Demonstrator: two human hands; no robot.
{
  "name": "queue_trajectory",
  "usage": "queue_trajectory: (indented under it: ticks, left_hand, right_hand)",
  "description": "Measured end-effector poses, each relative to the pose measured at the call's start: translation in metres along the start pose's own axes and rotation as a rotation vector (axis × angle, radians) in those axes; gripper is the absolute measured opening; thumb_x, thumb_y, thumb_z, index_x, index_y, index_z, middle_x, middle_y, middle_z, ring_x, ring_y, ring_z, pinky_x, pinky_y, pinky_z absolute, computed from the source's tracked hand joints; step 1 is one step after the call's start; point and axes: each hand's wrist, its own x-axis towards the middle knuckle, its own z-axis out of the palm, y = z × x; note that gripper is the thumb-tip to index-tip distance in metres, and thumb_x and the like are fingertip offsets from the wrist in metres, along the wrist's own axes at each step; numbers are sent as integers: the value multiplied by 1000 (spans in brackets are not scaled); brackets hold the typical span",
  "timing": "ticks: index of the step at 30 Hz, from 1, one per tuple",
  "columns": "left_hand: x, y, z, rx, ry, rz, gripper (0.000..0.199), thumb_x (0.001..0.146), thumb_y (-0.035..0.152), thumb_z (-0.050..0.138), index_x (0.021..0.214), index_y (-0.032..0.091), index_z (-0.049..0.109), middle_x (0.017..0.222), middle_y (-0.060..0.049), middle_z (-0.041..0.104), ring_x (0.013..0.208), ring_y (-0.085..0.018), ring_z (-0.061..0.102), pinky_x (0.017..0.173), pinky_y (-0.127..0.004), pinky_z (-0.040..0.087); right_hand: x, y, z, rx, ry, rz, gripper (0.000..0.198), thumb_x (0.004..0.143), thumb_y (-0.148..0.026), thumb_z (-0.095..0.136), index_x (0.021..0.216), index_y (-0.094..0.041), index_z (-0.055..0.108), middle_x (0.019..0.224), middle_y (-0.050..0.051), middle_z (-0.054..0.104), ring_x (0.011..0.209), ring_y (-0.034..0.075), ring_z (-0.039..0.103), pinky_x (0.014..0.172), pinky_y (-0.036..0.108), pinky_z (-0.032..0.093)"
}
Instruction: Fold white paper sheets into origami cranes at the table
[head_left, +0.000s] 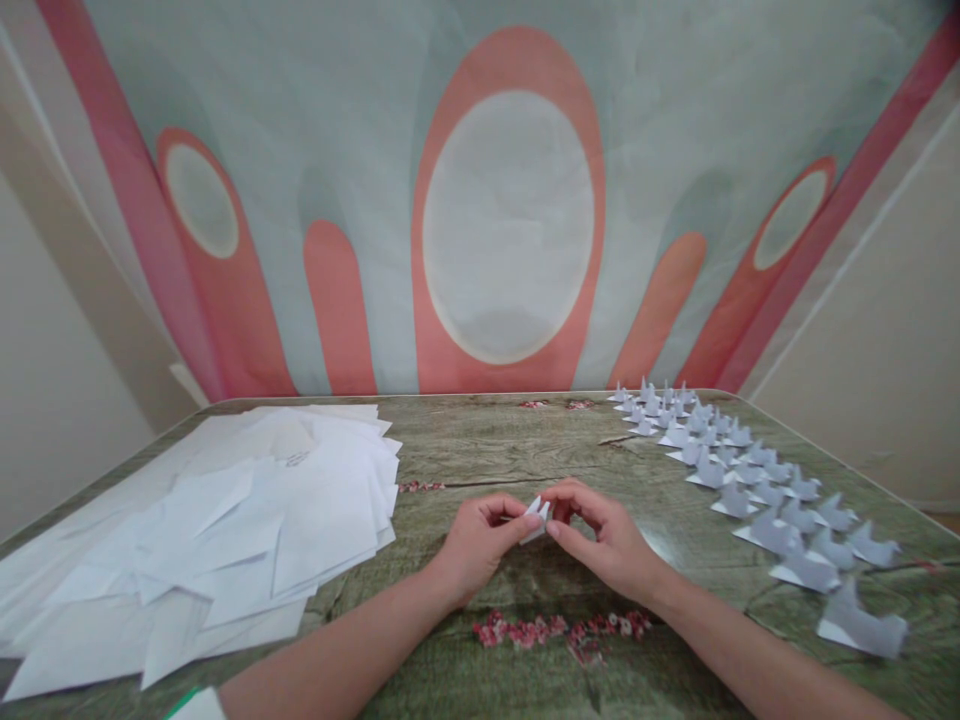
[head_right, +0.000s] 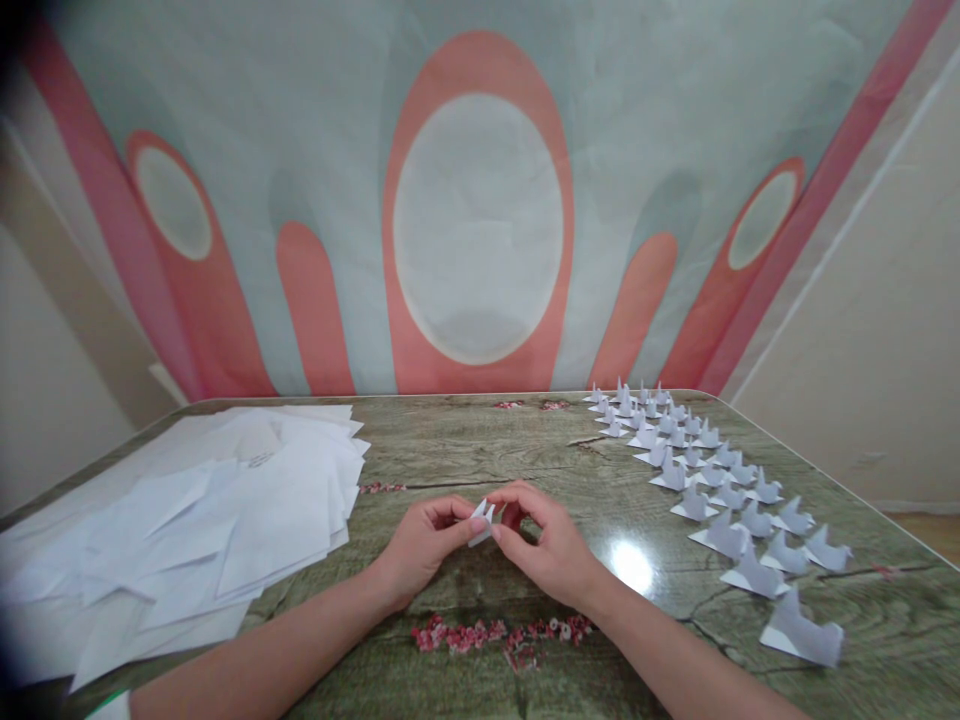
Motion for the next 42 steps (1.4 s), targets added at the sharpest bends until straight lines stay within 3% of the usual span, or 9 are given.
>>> queue_trajectory:
  ticks: [11, 16, 25, 31, 37, 42]
  left_hand:
    - [-1, 2, -1, 24, -58, 7, 27, 67, 39, 69, 69, 12, 67, 68, -2, 61, 64, -12, 50, 63, -22, 37]
    - [-1, 3, 0, 65, -63, 22, 28, 67, 41, 69, 65, 12, 66, 65, -1, 59, 64, -13, 50, 63, -22, 38]
    - [-1, 3, -1, 125, -78, 65, 28, 68, 41, 67, 65, 13, 67, 66, -2, 58, 65, -14, 51, 63, -23, 38]
    - [-1, 2, -2, 221, -94, 99, 29, 77, 40, 59, 69, 13, 66, 69, -2, 59, 67, -14, 51, 63, -23, 38]
    - [0, -2, -3, 278, -101, 124, 28, 80, 38, 55, 72, 13, 66, 70, -2, 59, 68, -14, 52, 63, -22, 39]
    - [-1, -1, -2, 376, -92, 175, 26, 83, 34, 52, 82, 14, 68, 76, -3, 64, 72, -15, 55, 66, -22, 40]
  right_hand:
    - [3, 1, -3, 48, -58, 56, 13, 81, -31, 57, 85, -18, 59, 74, 1, 55, 67, 12, 50, 61, 24, 41]
    - [4, 2, -6, 8, -118, 34, 16, 83, -32, 55, 81, -18, 61, 77, 2, 57, 72, 14, 52, 66, 26, 41]
    - [5, 4, -7, -2, -101, 36, 19, 83, -33, 56, 76, -18, 64, 73, 2, 58, 70, 14, 54, 66, 26, 41]
    - [3, 8, -5, 49, -45, 88, 21, 81, -33, 58, 96, -20, 61, 80, 2, 58, 72, 14, 54, 65, 26, 43]
    - [3, 3, -7, -35, -24, -9, 19, 83, -28, 56, 100, -20, 59, 84, 3, 56, 74, 14, 53, 68, 27, 44]
    - [6, 2, -13, -209, -120, -161, 10, 86, -21, 50, 89, -19, 59, 85, 4, 56, 82, 16, 52, 74, 29, 43]
